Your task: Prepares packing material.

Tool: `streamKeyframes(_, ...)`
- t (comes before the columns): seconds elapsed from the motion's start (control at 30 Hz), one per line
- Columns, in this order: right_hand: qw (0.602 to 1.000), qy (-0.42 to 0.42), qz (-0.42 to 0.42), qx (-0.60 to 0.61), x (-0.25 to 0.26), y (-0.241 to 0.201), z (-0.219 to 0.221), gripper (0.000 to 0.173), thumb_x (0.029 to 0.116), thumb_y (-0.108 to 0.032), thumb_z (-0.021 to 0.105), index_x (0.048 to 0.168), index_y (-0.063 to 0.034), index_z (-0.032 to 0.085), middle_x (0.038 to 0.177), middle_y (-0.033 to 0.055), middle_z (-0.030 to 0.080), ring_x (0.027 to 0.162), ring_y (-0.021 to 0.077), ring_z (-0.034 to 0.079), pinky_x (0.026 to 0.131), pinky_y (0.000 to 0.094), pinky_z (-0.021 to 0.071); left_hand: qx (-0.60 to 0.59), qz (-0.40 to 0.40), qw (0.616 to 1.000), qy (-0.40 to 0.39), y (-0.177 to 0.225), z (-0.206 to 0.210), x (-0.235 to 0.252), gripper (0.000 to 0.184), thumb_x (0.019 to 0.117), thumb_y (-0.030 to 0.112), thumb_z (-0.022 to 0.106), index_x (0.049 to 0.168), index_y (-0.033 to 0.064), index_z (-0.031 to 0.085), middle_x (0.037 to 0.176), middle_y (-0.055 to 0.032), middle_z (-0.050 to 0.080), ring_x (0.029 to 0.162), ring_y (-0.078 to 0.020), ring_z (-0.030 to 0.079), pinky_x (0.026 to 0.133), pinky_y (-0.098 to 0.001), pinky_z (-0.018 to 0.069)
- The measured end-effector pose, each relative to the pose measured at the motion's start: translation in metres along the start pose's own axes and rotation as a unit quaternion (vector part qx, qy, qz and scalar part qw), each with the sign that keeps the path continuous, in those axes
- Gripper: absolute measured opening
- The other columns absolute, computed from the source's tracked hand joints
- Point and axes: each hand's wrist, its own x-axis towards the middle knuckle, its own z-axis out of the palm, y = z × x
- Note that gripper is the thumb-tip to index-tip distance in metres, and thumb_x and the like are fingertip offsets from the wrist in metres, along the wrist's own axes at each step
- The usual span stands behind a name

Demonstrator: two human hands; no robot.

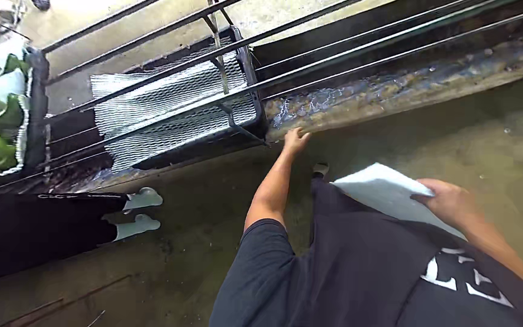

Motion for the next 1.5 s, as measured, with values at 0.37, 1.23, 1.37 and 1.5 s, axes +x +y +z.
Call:
streamKeyframes(0.37,0.995,-0.047,-0.037,0.076,0.163,-0.02,0.028,0.03,0.0872,-0.013,0.077,0.11,0.0064,0.074,0.11,0.0282,0.073,0.105,0.0485,0.07,0.093,0.0662,0.0524,0.118,-0.286,0.949,0.053,-0.157,-0.102,0.245,0.067,0.1029,0.05,0.053,0.148,0.0009,0.049,0.155,-0.024,0.045,0.149,-0.0388,0.035,0.123,-0.0601,0.0199)
streamKeyframes(1.23,0.988,-0.041,-0.082,0.123,0.318,0.338,-0.143,0.029,0.0793,-0.012,0.077,0.098,0.01,0.074,0.097,0.025,0.075,0.093,0.0384,0.073,0.09,0.0505,0.0558,0.044,-0.219,0.975,0.021,0.268,0.331,0.402,0.115,0.0818,0.064,0.074,0.156,-0.0081,0.025,0.15,-0.0352,0.042,0.142,-0.0476,0.039,0.121,-0.0569,0.0233)
streamKeyframes(1.37,0.989,-0.004,-0.076,0.13,0.295,0.388,-0.167,0.03,0.0807,-0.018,0.073,0.096,0.0084,0.075,0.094,0.0225,0.075,0.089,0.0332,0.073,0.087,0.0459,0.0566,0.011,-0.058,0.987,-0.15,0.383,0.407,0.432,0.084,0.0927,0.041,0.071,0.154,-0.0017,0.033,0.128,-0.0272,0.064,0.117,-0.0392,0.065,0.1,-0.0543,0.0522)
streamKeyframes(1.5,0.988,-0.016,-0.053,0.147,0.296,0.414,-0.22,0.033,0.0824,-0.016,0.074,0.099,0.0129,0.073,0.098,0.0277,0.073,0.092,0.0369,0.072,0.089,0.0492,0.055,-0.168,0.15,0.973,-0.053,0.444,0.377,0.434,0.058,0.0998,0.018,0.067,0.151,-0.0001,0.047,0.144,-0.0178,0.06,0.135,-0.03,0.056,0.114,-0.0516,0.0405)
